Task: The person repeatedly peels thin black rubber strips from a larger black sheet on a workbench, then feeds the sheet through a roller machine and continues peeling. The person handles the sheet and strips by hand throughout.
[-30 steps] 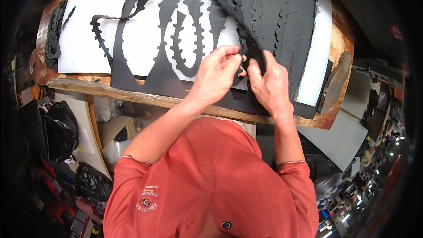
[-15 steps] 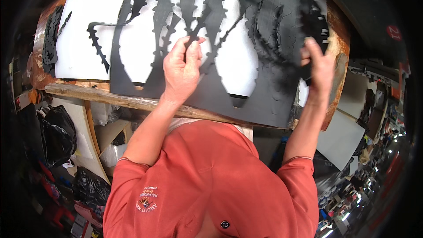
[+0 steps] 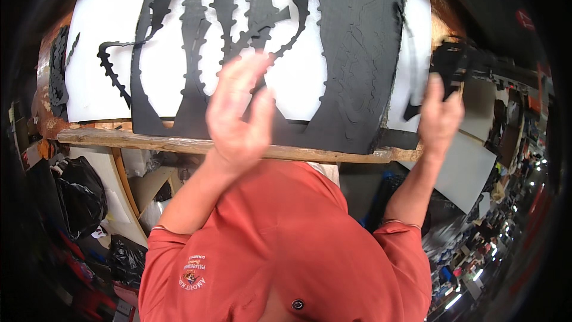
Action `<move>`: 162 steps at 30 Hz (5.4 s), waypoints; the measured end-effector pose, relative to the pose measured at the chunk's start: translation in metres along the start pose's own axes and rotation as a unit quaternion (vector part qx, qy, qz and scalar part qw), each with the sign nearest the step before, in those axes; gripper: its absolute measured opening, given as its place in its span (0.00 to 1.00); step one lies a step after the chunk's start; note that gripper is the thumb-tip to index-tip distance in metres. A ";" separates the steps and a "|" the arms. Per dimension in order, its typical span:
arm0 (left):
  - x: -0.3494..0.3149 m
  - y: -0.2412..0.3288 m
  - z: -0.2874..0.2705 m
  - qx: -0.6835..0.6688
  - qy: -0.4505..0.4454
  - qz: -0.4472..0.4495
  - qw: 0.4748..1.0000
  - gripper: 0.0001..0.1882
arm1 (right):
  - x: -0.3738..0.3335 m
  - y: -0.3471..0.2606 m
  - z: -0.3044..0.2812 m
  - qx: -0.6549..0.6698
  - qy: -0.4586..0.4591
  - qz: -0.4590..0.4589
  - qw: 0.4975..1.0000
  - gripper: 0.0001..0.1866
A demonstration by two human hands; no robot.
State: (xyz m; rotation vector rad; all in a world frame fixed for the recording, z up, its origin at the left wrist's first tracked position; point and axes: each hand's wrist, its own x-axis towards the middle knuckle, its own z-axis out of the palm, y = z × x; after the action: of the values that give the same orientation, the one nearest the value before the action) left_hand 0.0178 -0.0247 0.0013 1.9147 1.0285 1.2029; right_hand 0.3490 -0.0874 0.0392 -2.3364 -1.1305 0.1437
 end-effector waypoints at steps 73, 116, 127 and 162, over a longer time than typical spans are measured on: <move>-0.006 0.019 0.098 -0.265 -0.180 -0.345 0.882 0.15 | -0.068 0.005 0.053 0.433 -0.325 0.100 0.835 0.13; -0.001 -0.001 0.071 -0.366 -0.222 -0.303 0.852 0.05 | -0.041 -0.022 0.039 0.357 -0.342 0.096 0.864 0.13; -0.014 -0.015 0.068 -0.376 -0.166 -0.247 0.877 0.05 | 0.056 0.054 -0.011 0.571 -0.246 0.180 0.762 0.05; -0.009 0.049 0.047 -0.416 -0.133 -0.456 0.775 0.33 | -0.070 -0.086 0.052 0.123 -0.347 -0.227 0.901 0.30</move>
State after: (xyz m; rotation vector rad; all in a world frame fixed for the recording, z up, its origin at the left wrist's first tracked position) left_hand 0.0720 -0.0616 0.0208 0.6684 0.8585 0.5841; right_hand 0.2269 -0.0747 0.0294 -1.7584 -1.8337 0.9415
